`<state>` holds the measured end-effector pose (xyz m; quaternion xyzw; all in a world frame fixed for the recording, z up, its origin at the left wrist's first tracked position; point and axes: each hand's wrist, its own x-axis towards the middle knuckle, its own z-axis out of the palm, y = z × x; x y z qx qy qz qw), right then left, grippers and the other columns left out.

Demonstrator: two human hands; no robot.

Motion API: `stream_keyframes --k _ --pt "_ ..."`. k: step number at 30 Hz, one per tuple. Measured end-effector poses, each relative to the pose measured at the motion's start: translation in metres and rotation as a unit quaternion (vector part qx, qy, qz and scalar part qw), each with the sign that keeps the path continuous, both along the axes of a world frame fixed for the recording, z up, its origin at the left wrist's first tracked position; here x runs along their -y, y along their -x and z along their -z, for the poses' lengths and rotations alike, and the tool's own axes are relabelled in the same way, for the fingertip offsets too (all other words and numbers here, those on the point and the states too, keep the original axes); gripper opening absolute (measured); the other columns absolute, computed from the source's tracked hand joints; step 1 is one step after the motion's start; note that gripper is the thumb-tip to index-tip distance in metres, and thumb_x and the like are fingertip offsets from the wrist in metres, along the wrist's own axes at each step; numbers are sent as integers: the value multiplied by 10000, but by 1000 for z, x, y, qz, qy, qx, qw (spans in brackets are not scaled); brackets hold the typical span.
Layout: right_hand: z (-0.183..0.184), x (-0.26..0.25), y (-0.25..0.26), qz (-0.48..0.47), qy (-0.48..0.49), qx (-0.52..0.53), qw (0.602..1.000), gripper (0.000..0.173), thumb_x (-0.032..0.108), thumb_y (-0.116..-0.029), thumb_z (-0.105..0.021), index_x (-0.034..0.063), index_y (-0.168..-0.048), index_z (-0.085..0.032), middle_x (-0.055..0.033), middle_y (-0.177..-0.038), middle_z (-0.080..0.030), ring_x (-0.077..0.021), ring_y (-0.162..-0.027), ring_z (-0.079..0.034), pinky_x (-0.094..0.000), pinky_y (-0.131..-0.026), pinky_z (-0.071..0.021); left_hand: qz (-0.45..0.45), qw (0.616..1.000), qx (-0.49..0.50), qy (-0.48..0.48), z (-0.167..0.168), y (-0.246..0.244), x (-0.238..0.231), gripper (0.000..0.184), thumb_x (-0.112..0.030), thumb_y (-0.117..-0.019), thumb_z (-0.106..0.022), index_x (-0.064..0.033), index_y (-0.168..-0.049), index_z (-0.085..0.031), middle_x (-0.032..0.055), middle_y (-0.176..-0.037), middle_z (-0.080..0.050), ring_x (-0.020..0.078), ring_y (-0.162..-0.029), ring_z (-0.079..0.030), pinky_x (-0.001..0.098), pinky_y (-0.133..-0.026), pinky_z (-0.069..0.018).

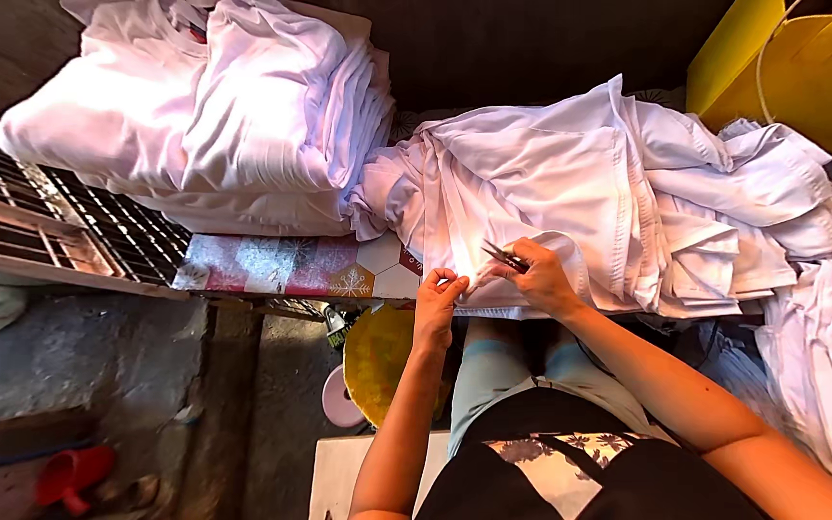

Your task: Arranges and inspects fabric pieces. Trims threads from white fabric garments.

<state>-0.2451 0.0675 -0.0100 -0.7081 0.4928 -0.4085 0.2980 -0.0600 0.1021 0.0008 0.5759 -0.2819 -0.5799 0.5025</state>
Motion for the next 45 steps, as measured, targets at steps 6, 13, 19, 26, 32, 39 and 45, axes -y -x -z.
stream_keyframes --k 6,13,19,26,32,39,45 --pt "-10 -74 -34 -267 30 89 959 100 -58 -833 -633 -50 -896 -709 -155 -885 -715 -227 -844 -704 -366 -777 -584 -9 1000 -6 8 8 -8 1 109 42 -975 -602 -54 -962 -550 16 -750 -683 99 -690 -668 280 -715 -575" --pt "-11 -57 0 8 153 -101 983 393 288 -854 -812 10 -1120 -737 -202 -1153 -725 -298 -728 -735 -451 -553 -592 -19 1000 -16 14 5 -10 -3 115 42 -988 -586 -65 -961 -555 7 -775 -685 90 -713 -671 272 -727 -576" --pt "12 -24 78 153 -98 -258 949 247 139 -910 -729 -87 -998 -681 -296 -903 -689 -493 -848 -688 -676 -719 -512 97 960 221 145 22 -6 -11 249 25 -868 -754 2 -1039 -575 43 -867 -722 109 -788 -697 295 -754 -586" --pt "-31 16 165 183 -130 -361 905 180 29 -930 -657 -80 -1071 -643 -356 -1066 -643 -593 -974 -631 -764 -709 -457 205 774 547 243 65 -7 -30 106 68 -900 -590 50 -914 -694 214 -929 -669 375 -910 -685 504 -801 -581" --pt "-64 -28 166 339 -138 -284 886 322 178 -1024 -563 -115 -1151 -603 -383 -1079 -625 -596 -1026 -606 -753 -824 -431 198 795 525 229 38 -2 -52 190 -79 -927 -674 48 -1063 -710 206 -1010 -707 345 -922 -704 479 -824 -583" --pt "-31 -45 93 145 -101 -112 978 215 123 -1031 -599 -60 -1099 -689 -221 -945 -696 -318 -814 -681 -521 -771 -563 314 777 447 312 88 33 -27 144 -103 -954 -667 0 -935 -765 183 -1069 -712 353 -1047 -677 505 -923 -556" --pt "15 -38 40 36 -325 -72 942 332 222 -1014 -667 10 -763 -623 -48 -649 -492 -160 -617 -469 -386 -622 -408 239 832 402 297 69 36 -56 156 -55 -970 -625 60 -978 -730 175 -920 -727 270 -839 -727 416 -803 -603"
